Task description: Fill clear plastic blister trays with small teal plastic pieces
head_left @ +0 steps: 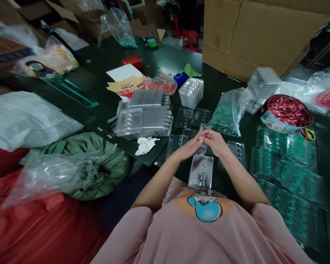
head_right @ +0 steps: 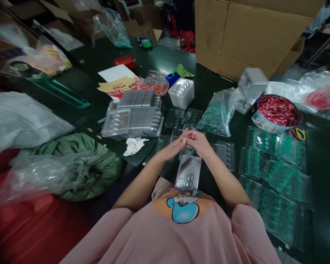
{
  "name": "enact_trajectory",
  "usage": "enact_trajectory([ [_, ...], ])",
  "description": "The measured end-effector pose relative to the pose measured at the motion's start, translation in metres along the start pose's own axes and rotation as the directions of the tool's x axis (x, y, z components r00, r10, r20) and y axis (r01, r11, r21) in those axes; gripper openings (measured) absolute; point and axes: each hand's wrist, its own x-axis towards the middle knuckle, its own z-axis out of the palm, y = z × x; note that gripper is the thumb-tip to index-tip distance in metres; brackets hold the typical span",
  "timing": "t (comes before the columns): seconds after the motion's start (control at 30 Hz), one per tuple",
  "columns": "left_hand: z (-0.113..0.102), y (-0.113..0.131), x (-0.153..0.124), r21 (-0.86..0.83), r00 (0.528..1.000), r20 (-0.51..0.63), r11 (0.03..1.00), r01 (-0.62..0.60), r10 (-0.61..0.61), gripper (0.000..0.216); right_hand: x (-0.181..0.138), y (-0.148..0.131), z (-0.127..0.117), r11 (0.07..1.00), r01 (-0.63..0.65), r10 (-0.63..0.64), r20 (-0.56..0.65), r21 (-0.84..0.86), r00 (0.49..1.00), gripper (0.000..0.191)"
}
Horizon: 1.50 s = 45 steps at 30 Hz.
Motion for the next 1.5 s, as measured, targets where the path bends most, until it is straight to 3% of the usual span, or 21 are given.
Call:
enact_trajectory([
  [0.17,-0.002,0.0,0.0,0.015,1.0,0.002,1.0,-0.008,0.008,0.082,-0.002,-0.001,0.003,1.0,0.019,-0.019,-0.028,0.006,0.999,0.032],
  [0.33,0.004,-0.006,-0.001,-0.206,0.998,-0.03,0.977,0.046,-0.054,0.074,-0.005,0.001,0.008,0.999,0.031,-0.029,-0.067,0.037,0.997,0.033],
  [0.43,0.003,-0.016,-0.001,-0.337,0.983,-0.148,0.94,0.05,-0.106,0.068,-0.006,-0.004,0.007,0.998,0.009,-0.005,-0.057,0.064,0.998,0.034],
  [0.5,-0.005,-0.027,-0.001,-0.354,0.947,-0.281,0.934,0.047,-0.154,0.06,-0.005,-0.011,0.003,0.996,-0.016,0.022,-0.071,0.085,0.997,0.036],
  [0.63,-0.042,-0.052,-0.007,-0.092,0.805,-0.567,0.985,0.146,-0.172,0.051,0.003,-0.027,-0.011,0.994,-0.03,0.047,-0.154,0.109,0.987,0.037],
  [0.73,-0.069,-0.071,-0.016,0.131,0.746,-0.65,0.946,0.296,-0.143,0.061,0.014,-0.029,-0.021,0.999,-0.031,0.035,-0.199,0.022,0.979,0.035],
  [0.83,-0.08,-0.085,-0.022,0.336,0.736,-0.672,0.85,0.405,-0.085,0.061,0.033,-0.017,-0.022,0.987,-0.053,0.02,-0.207,-0.153,0.978,0.03],
  [0.93,-0.075,-0.096,-0.024,0.493,0.748,-0.664,0.753,0.437,0.001,0.058,0.06,0.006,-0.011,0.925,-0.068,-0.01,-0.203,-0.374,0.979,0.025],
  [1.03,-0.065,-0.105,-0.026,0.556,0.764,-0.644,0.707,0.438,0.033,0.054,0.088,0.027,0.006,0.837,-0.096,-0.014,-0.198,-0.538,0.98,0.023],
  [1.13,-0.059,-0.111,-0.03,0.564,0.775,-0.63,0.713,0.417,0.045,0.053,0.101,0.037,0.016,0.815,-0.064,-0.056,-0.188,-0.576,0.981,0.025],
  [1.23,-0.058,-0.111,-0.036,0.559,0.775,-0.63,0.721,0.41,0.047,0.051,0.086,0.035,0.008,0.833,0.031,-0.13,-0.142,-0.553,0.981,0.026],
  [1.33,-0.056,-0.101,-0.04,0.585,0.766,-0.642,0.669,0.458,0.038,0.047,0.044,0.028,-0.016,0.794,0.082,-0.164,-0.083,-0.603,0.983,0.019],
  [1.43,-0.045,-0.083,-0.046,0.619,0.752,-0.653,0.638,0.459,0.092,0.043,-0.008,0.028,-0.044,0.658,0.034,-0.147,-0.085,-0.752,0.986,0.015],
  [1.5,-0.03,-0.071,-0.049,0.65,0.803,-0.582,0.668,0.362,0.131,0.039,-0.037,0.035,-0.056,0.526,-0.016,-0.123,-0.094,-0.85,0.988,0.014],
])
